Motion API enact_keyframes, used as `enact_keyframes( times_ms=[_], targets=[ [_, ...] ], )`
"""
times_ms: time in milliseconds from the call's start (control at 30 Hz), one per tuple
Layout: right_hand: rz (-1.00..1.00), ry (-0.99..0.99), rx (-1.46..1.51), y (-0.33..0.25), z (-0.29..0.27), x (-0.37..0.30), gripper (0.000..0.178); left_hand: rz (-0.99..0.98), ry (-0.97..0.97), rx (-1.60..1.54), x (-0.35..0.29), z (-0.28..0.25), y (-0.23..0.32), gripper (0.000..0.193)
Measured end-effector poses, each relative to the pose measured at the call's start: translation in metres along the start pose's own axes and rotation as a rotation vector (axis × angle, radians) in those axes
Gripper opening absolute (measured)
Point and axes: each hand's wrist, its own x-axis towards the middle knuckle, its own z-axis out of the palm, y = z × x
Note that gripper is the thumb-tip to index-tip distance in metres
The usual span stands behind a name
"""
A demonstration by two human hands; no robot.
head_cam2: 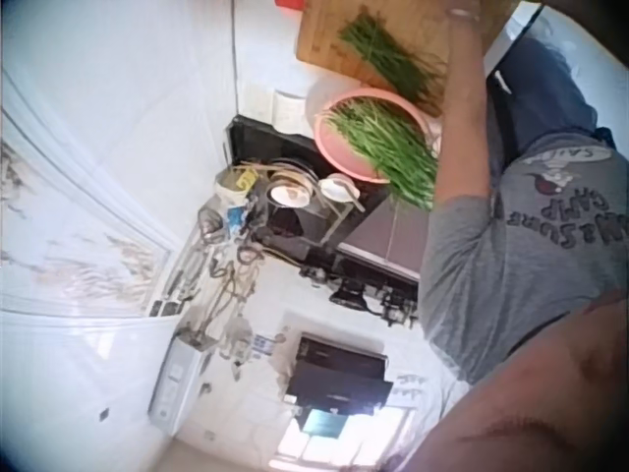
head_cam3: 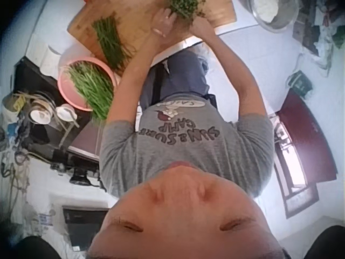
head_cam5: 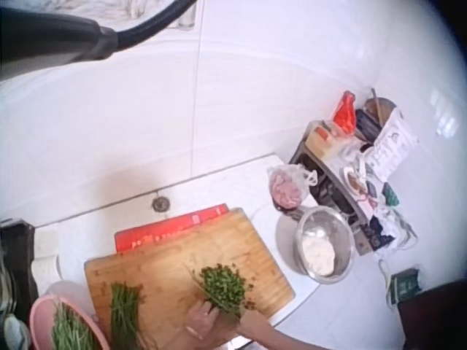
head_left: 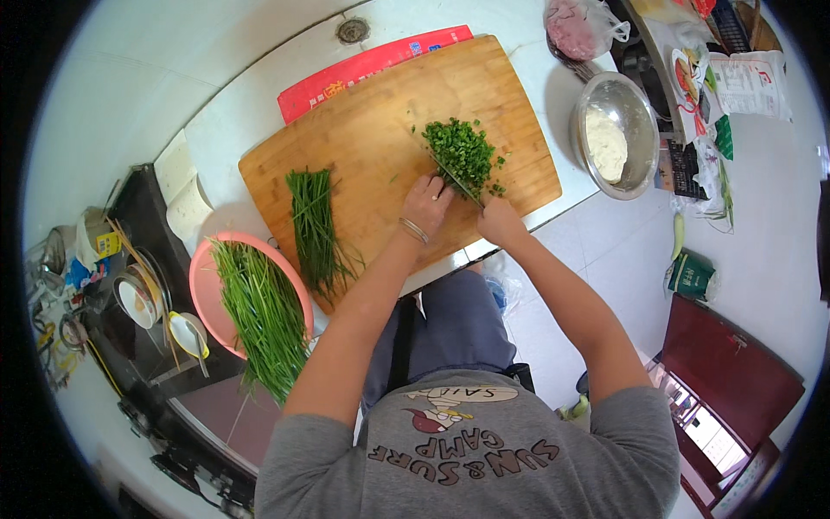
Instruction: The person washes a large bunch of green chives in a pink basin at the sink, then transfers them to a wooden cutting board. They use a knife to chop the chives into small pieces, working through the bunch systematically.
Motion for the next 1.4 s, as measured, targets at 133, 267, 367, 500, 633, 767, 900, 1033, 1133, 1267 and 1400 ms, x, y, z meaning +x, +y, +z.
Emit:
enact_keyframes(
  times_ms=[133, 267, 367, 500, 633, 767, 900, 1033, 1133, 1267, 1400],
  targets=[
    [-0.122, 0.047, 0.143, -0.013, -0.012, 0.022, 0.023, 0.023, 0.007, -0.023, 0.002, -0.004, -0.002, 0.019],
    [-0.074, 0.064, 0.182, -0.021, -0.024, -0.001, 0.024, 0.017, 0.03, -0.054, -0.003, -0.006, 0.002, 0.023],
    [-0.067, 0.081, 0.191, -0.019, -0.022, -0.015, 0.023, 0.04, 0.051, -0.053, 0.0, -0.005, -0.003, 0.021],
    [-0.042, 0.044, 0.178, -0.009, -0.013, -0.019, 0.025, 0.048, 0.034, -0.074, 0.0, -0.006, -0.004, 0.018],
    [-0.006, 0.01, 0.163, -0.008, -0.011, -0.016, 0.025, 0.066, 0.027, -0.083, 0.002, -0.009, -0.006, 0.015],
    [-0.048, 0.028, 0.159, -0.011, -0.018, -0.017, 0.025, 0.044, 0.01, -0.094, 0.004, -0.012, -0.007, 0.014],
    [-0.032, 0.04, 0.141, -0.01, -0.014, -0.02, 0.025, 0.016, -0.022, -0.076, 0.002, -0.011, -0.005, 0.013],
    [0.021, -0.018, 0.117, -0.014, -0.019, -0.02, 0.027, 0.047, -0.018, -0.064, 0.004, -0.012, -0.007, 0.012],
    [0.047, -0.083, 0.073, -0.011, -0.017, -0.012, 0.028, 0.009, 0.048, -0.045, 0.005, -0.014, -0.004, 0.014],
    [0.01, -0.124, 0.037, -0.013, -0.019, -0.006, 0.024, 0.015, 0.012, -0.062, 0.002, -0.012, -0.007, 0.015],
    [-0.053, -0.1, 0.04, -0.021, -0.014, 0.012, 0.026, 0.022, -0.03, -0.066, 0.001, -0.011, -0.007, 0.014]
  ],
)
